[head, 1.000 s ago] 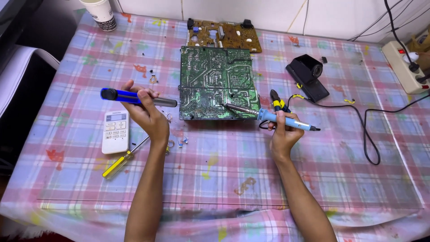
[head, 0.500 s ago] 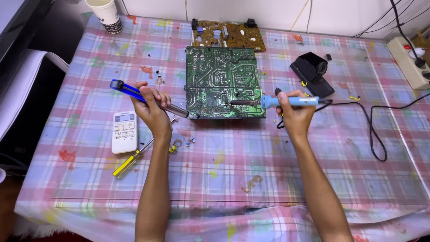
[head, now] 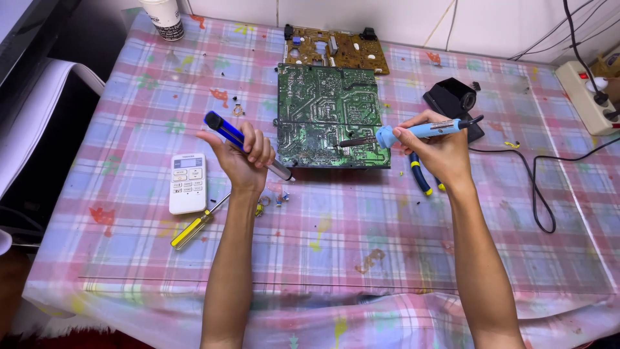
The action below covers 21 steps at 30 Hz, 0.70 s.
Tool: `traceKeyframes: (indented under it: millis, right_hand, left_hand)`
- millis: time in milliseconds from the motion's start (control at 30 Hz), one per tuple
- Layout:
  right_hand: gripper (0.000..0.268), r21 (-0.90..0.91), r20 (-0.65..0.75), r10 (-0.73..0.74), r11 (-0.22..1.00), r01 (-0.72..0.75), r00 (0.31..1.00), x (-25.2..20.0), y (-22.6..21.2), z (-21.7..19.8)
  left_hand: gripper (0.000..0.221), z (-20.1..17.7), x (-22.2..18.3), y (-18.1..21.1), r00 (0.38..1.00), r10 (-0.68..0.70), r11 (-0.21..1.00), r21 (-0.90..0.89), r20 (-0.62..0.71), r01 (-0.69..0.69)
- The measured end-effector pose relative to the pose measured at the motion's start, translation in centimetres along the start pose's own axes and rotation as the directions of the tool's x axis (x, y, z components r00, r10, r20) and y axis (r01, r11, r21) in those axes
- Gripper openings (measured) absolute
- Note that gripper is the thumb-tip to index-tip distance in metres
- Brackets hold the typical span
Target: Using a soldering iron and a desoldering pump to remove solder from components on a printed circuit board.
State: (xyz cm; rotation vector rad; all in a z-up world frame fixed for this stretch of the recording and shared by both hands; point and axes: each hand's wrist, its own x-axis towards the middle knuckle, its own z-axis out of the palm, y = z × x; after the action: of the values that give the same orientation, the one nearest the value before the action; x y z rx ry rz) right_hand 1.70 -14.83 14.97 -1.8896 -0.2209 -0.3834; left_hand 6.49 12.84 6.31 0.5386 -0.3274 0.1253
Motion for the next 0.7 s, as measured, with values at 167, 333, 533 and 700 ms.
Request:
traceKeyframes:
  millis: [167,333,533,700]
  right_hand:
    - [0.016,-0.061,0.057,-0.018,0.998,0.021,0.998,1.0,-2.6,0.6]
    - [0.013,-0.221,0.110,0.041,0.975,-0.016,0.993,2.2,-3.9,0.8]
    - [0.012,-0.228,0.093,0.029,0.974,-0.007,0.995,2.3,-3.3,1.0]
    - [0.014,-0.185,0.083,0.081,0.981,-0.065,0.993,2.1,-3.0,0.8]
  left_hand:
    - [0.067,-1.6,0.2,-1.1,1.000,0.008,0.993,0.113,0.030,-0.011]
    - [0.064,-2.4,0.0,-2.1,0.998,0.050,0.938,0.342,0.045,-0.062]
    - [0.022,2.7,-0.9,0.3,0.914,0.399,0.708,0.607,0.080,-0.362]
    - [0.024,2.1,-0.9,-0.1,0.898,0.435,0.720,0.571,0.073,-0.395]
